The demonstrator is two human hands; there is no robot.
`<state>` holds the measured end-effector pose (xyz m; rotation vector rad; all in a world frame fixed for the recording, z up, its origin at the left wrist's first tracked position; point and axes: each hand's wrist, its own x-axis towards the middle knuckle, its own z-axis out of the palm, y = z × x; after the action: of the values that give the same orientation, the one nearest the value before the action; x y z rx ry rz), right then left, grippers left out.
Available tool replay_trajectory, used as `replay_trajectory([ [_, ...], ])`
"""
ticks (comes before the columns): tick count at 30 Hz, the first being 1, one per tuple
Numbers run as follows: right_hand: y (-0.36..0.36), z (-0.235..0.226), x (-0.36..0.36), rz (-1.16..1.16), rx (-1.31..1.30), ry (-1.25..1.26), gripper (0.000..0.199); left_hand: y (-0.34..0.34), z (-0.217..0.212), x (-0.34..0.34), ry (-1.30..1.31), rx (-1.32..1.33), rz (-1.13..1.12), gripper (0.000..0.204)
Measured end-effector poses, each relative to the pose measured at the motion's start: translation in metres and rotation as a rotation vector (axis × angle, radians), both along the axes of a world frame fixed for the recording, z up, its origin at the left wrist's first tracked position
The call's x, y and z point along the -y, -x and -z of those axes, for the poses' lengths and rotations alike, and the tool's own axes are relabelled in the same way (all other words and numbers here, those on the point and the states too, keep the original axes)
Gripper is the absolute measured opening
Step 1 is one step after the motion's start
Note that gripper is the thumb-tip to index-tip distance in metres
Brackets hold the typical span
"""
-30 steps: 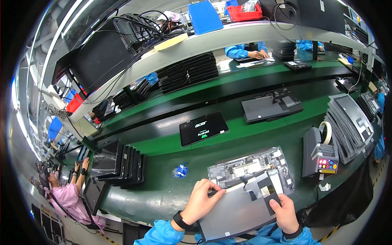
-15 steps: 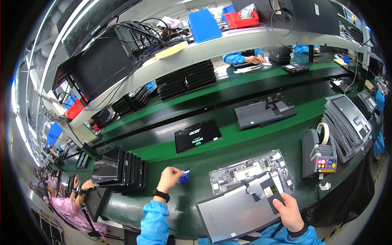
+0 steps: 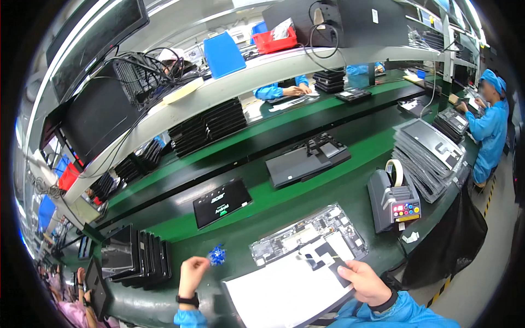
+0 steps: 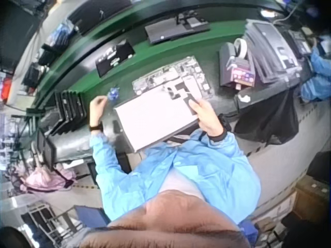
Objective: The person assembles tablet computers on a factory conveyor line by fitting screen components onto tablet chassis by hand and applying adhesive tape from a tape dispenser to the devices.
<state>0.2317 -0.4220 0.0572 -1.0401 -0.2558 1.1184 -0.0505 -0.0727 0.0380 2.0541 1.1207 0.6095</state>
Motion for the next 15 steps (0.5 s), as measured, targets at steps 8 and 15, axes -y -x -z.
replay_trajectory([
  [8, 0.044, 0.012, -0.028, -0.478, -0.692, -0.318, 0.034, -0.139, -0.056, 0.086, 0.011, 0.870, 1.021, 0.019],
  [15, -0.029, -0.017, 0.005, 0.112, -0.083, -0.317, 0.047, -0.195, -0.111, 0.098, 0.320, 0.137, 0.694, 0.039],
])
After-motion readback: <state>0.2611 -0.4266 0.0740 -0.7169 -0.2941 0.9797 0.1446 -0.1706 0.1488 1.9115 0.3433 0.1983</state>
